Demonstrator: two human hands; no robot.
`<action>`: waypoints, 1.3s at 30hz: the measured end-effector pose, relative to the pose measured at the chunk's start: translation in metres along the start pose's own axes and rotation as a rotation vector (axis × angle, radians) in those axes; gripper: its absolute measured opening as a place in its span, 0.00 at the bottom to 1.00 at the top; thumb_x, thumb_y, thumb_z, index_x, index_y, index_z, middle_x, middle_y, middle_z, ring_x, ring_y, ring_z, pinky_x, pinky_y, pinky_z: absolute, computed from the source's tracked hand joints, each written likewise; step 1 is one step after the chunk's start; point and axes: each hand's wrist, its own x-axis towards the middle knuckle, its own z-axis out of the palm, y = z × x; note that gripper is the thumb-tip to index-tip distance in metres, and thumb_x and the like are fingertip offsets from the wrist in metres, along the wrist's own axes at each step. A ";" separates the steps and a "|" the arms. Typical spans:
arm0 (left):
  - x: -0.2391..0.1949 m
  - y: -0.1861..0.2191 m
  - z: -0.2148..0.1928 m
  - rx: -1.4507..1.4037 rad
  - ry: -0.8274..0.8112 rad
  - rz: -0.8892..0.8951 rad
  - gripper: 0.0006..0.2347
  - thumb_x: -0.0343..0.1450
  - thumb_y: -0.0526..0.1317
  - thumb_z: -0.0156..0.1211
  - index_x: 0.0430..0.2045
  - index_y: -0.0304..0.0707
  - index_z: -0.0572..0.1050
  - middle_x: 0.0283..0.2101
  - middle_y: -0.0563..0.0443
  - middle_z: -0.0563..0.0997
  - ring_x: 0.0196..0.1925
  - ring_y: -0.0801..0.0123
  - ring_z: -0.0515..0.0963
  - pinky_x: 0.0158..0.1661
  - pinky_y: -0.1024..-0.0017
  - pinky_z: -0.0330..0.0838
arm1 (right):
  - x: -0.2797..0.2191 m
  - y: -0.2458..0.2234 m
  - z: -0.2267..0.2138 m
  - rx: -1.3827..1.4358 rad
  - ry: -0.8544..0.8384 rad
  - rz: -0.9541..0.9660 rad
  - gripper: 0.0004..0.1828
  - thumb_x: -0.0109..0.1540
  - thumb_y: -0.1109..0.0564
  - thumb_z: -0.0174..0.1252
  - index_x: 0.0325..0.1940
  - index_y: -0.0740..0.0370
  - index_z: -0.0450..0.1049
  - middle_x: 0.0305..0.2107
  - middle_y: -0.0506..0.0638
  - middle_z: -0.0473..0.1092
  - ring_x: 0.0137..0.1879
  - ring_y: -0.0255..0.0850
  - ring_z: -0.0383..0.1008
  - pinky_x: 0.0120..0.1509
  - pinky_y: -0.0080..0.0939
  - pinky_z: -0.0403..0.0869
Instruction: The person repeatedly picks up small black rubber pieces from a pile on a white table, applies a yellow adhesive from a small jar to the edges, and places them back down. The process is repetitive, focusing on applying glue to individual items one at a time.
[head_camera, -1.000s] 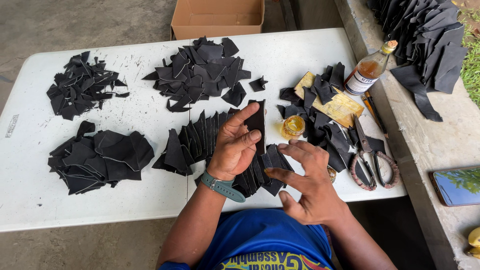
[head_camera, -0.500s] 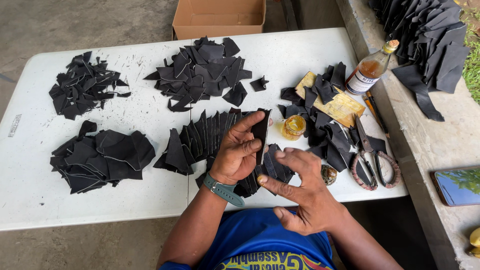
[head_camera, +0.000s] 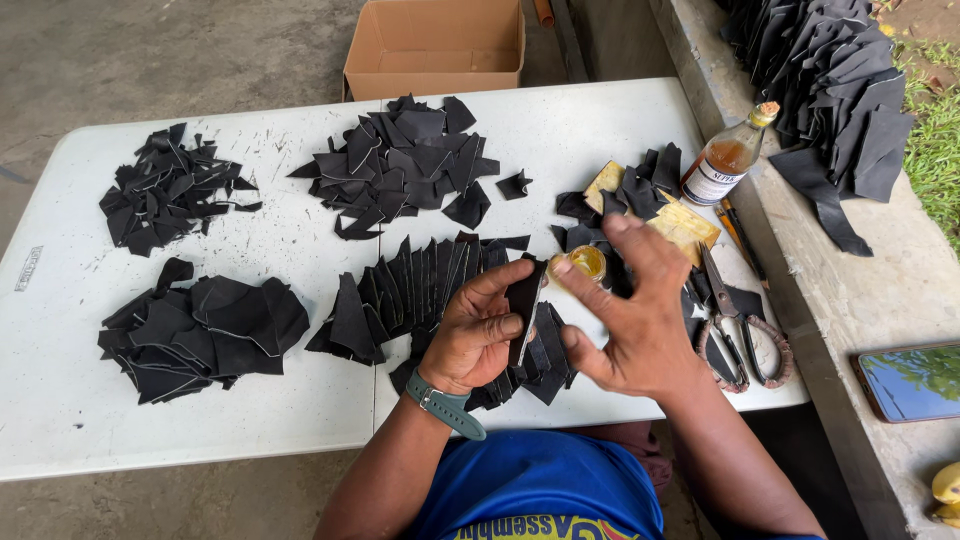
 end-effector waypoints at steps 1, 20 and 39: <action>0.000 0.000 0.002 -0.010 0.002 -0.009 0.24 0.72 0.25 0.65 0.65 0.31 0.69 0.63 0.42 0.77 0.63 0.62 0.79 0.64 0.65 0.75 | -0.001 -0.001 0.002 -0.013 -0.025 -0.004 0.31 0.64 0.36 0.54 0.68 0.48 0.73 0.69 0.65 0.55 0.75 0.62 0.53 0.76 0.60 0.51; -0.076 0.140 0.011 1.505 0.476 0.511 0.08 0.68 0.20 0.62 0.34 0.32 0.77 0.49 0.47 0.82 0.50 0.68 0.83 0.51 0.74 0.79 | -0.099 0.053 0.018 0.783 0.127 0.505 0.34 0.75 0.56 0.53 0.84 0.64 0.50 0.66 0.58 0.62 0.61 0.44 0.73 0.67 0.40 0.73; -0.121 0.148 -0.025 1.901 0.555 -0.112 0.10 0.63 0.29 0.62 0.36 0.36 0.82 0.49 0.50 0.83 0.43 0.62 0.83 0.28 0.70 0.76 | -0.023 0.137 0.049 0.239 -0.098 0.543 0.43 0.61 0.69 0.61 0.79 0.57 0.56 0.46 0.53 0.77 0.51 0.40 0.80 0.54 0.40 0.77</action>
